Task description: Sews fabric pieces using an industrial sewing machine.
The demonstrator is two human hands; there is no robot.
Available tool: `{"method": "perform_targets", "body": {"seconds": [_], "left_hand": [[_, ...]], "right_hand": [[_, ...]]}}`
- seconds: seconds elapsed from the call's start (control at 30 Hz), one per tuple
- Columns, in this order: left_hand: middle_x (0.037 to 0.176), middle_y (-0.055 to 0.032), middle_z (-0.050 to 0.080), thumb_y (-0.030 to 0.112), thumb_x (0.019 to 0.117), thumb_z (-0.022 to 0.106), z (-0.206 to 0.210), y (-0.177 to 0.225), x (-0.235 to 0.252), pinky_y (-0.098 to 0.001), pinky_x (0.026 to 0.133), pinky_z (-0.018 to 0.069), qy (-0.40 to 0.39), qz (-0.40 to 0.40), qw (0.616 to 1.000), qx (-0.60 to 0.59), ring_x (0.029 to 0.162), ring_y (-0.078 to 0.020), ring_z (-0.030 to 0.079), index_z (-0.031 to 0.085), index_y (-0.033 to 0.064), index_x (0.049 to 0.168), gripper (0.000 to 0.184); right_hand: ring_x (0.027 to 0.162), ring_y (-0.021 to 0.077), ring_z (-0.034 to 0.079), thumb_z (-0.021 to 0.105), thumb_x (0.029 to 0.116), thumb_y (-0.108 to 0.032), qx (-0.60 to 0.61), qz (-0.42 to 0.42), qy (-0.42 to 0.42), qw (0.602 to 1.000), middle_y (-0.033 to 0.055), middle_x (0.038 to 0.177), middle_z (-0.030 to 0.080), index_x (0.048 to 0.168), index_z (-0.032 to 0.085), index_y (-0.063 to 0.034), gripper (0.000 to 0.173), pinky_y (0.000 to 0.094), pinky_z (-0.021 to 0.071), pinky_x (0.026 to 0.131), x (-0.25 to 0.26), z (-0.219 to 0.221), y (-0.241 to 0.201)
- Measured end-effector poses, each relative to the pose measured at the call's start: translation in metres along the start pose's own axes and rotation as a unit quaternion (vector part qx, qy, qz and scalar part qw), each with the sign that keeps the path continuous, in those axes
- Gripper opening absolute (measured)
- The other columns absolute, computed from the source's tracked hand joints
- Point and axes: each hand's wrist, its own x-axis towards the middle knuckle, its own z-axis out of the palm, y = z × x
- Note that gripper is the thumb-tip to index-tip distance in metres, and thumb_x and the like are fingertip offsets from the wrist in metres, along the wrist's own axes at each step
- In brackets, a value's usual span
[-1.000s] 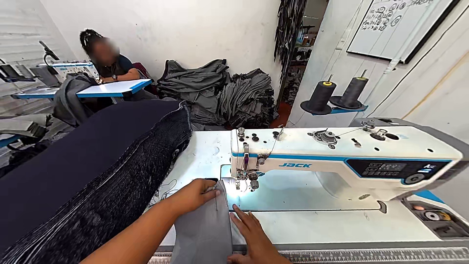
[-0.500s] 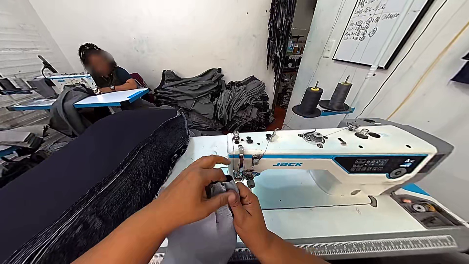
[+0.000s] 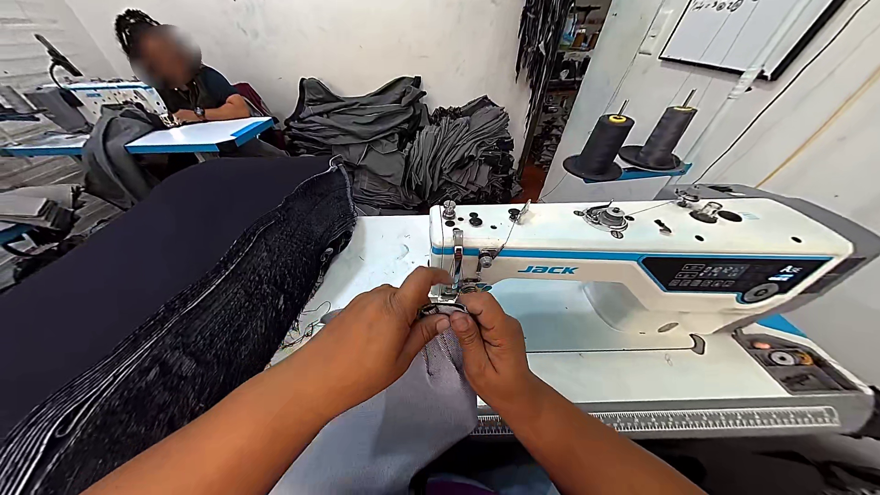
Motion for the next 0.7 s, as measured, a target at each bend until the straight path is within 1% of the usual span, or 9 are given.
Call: {"method": "perform_targets", "body": {"seconds": [0.17,0.23,0.27,0.33,0.43,0.5,0.57,0.63,0.7], "left_hand": [[0.065,0.0041,0.053,0.033,0.1038,0.048,0.005,0.002,0.001,-0.0263,0.054,0.0460,0.026,0.023,0.997,0.068,0.058,-0.0092,0.055,0.066,0.0115,0.091,0.030],[0.066,-0.0052,0.060,0.025,0.1015,0.057,-0.002,-0.009,0.014,-0.0410,0.053,0.0514,-0.002,0.002,0.997,0.083,0.059,-0.0214,0.063,0.068,0.0055,0.089,0.026],[0.072,-0.0119,0.064,0.023,0.1029,0.059,-0.007,-0.019,0.023,-0.0509,0.059,0.0541,-0.038,-0.043,0.995,0.085,0.066,-0.0296,0.067,0.070,0.0018,0.092,0.026],[0.088,-0.0224,0.069,0.023,0.1056,0.059,-0.004,-0.051,0.043,-0.0641,0.077,0.0523,-0.119,-0.156,0.976,0.094,0.086,-0.0417,0.070,0.070,-0.0022,0.101,0.028],[0.113,-0.0262,0.069,0.028,0.1072,0.056,0.050,-0.097,0.042,-0.0687,0.094,0.0477,-0.248,-0.275,0.925,0.082,0.111,-0.0462,0.065,0.070,-0.0007,0.115,0.033],[0.117,-0.0248,0.069,0.029,0.1053,0.059,0.101,-0.107,0.017,-0.0657,0.099,0.0479,-0.299,-0.302,0.904,0.036,0.114,-0.0436,0.065,0.071,-0.0005,0.116,0.034],[0.117,-0.0232,0.068,0.032,0.1028,0.064,0.134,-0.102,0.000,-0.0589,0.103,0.0469,-0.286,-0.343,0.894,-0.040,0.115,-0.0389,0.064,0.069,-0.0026,0.116,0.037],[0.114,-0.0183,0.070,0.032,0.0991,0.070,0.149,-0.095,-0.004,-0.0524,0.102,0.0482,-0.232,-0.379,0.892,-0.084,0.110,-0.0327,0.065,0.072,-0.0005,0.113,0.035],[0.110,-0.0160,0.071,0.030,0.0984,0.071,0.158,-0.093,-0.003,-0.0518,0.100,0.0480,-0.189,-0.379,0.901,-0.095,0.107,-0.0310,0.066,0.074,0.0009,0.110,0.032]], "right_hand": [[0.072,-0.0026,0.058,0.049,0.1082,-0.018,-0.001,-0.008,0.023,1.000,0.0004,0.080,0.058,0.101,0.057,-0.0043,0.018,0.0114,0.0502,0.068,0.003,0.001,0.003],[0.064,-0.0005,0.059,0.055,0.1044,-0.014,-0.007,0.069,-0.009,0.998,-0.0007,0.074,0.063,0.120,0.056,0.0001,0.021,0.0162,0.0512,0.062,0.005,0.000,0.003],[0.061,0.0020,0.060,0.056,0.1020,-0.011,-0.006,0.141,-0.057,0.988,-0.0006,0.072,0.065,0.133,0.051,-0.0002,0.034,0.0205,0.0528,0.059,0.004,-0.002,0.004],[0.064,0.0115,0.062,0.056,0.1003,-0.007,0.031,0.285,-0.175,0.942,0.0068,0.074,0.066,0.136,0.052,0.0005,0.036,0.0321,0.0544,0.064,-0.012,0.000,0.012],[0.085,0.0095,0.059,0.046,0.1028,-0.005,0.180,0.440,-0.293,0.830,0.0093,0.099,0.062,0.115,0.061,0.0066,0.023,0.0293,0.0504,0.080,-0.074,0.014,0.019],[0.065,-0.0001,0.053,0.041,0.1049,-0.010,0.270,0.540,-0.311,0.734,-0.0041,0.084,0.057,0.111,0.053,-0.0042,0.015,0.0203,0.0475,0.061,-0.114,0.015,0.010],[0.054,0.0037,0.051,0.039,0.1073,-0.014,0.259,0.560,-0.415,0.669,-0.0032,0.073,0.055,0.117,0.049,-0.0070,0.016,0.0227,0.0456,0.054,-0.122,0.003,0.009],[0.066,0.0218,0.058,0.047,0.1073,-0.017,0.082,0.478,-0.518,0.705,0.0125,0.080,0.061,0.122,0.058,0.0005,0.026,0.0402,0.0496,0.064,-0.097,-0.011,0.011],[0.095,0.0383,0.069,0.056,0.1038,-0.027,-0.130,0.381,-0.481,0.779,0.0213,0.099,0.071,0.114,0.070,-0.0001,0.032,0.0584,0.0523,0.085,-0.076,-0.016,0.020]]}}
